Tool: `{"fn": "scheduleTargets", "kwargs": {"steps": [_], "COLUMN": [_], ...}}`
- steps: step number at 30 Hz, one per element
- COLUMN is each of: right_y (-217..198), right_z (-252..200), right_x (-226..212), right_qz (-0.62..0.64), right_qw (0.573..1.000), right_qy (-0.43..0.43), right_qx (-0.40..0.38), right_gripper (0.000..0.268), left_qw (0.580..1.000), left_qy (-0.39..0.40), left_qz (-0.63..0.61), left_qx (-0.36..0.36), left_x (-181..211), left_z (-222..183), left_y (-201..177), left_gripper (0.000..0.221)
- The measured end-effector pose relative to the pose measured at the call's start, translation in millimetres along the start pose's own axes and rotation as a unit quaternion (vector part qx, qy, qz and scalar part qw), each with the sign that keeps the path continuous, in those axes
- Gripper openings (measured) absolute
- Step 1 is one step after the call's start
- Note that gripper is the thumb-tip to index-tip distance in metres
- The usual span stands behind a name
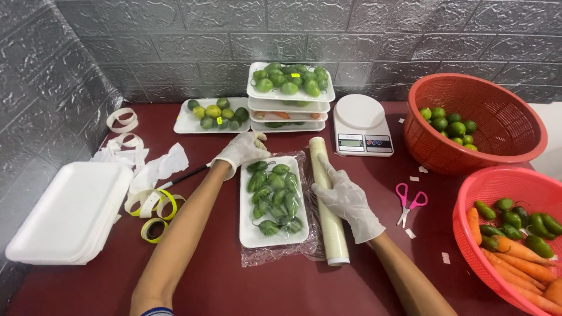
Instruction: Arranging green peppers on a foam tray and wrapping them with plastic cling film for packaging.
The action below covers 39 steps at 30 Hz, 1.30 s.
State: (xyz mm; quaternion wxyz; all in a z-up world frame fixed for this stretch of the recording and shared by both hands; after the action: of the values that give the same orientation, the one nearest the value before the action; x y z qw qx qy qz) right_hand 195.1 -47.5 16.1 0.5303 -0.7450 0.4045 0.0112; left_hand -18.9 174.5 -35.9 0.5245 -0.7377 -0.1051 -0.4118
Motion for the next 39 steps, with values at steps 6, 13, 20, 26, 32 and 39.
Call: {"fn": "scheduleTargets", "kwargs": {"steps": [6, 13, 20, 26, 32, 39], "right_y": [5, -7, 9, 1, -1, -6], "right_z": [8, -12, 15, 4, 13, 6], "right_x": [6, 2, 17, 12, 12, -11], "right_qz": [-0.012, 0.009, 0.020, 0.057, 0.041, 0.001], "right_qw": [1.000, 1.000, 1.000, 0.998, 0.998, 0.998], "right_qy": [-0.011, 0.002, -0.005, -0.014, -0.028, -0.056], "right_qx": [0.010, -0.015, 0.009, 0.026, 0.030, 0.005], "right_gripper": [0.094, 0.095, 0.106, 0.099, 0.097, 0.090], "left_qw": [0.994, 0.983, 0.985, 0.988, 0.982, 0.969], "left_qy": [-0.047, -0.106, -0.163, -0.134, -0.143, -0.183], "left_qz": [0.087, 0.135, 0.031, -0.007, -0.050, -0.097], "left_qx": [0.043, 0.071, 0.042, 0.071, 0.114, 0.135], "left_x": [0, 24, 20, 9, -4, -9], "left_z": [-16, -119, -162, -155, -162, -200], "left_y": [-20, -42, -18, -14, -12, -5], "left_gripper": [0.066, 0.070, 0.073, 0.067, 0.065, 0.083]}}
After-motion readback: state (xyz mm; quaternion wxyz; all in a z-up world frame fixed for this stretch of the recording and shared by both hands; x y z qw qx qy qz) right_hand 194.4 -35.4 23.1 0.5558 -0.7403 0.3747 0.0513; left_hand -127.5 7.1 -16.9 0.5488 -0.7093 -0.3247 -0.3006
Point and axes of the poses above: each hand's wrist, its own z-axis towards the middle knuckle, its own y-axis out of the palm, x = y × z, the point moved 7 cm from there along z, towards the middle knuckle, and after that the axes turned 9 degrees about y, right-handed, at the moved point
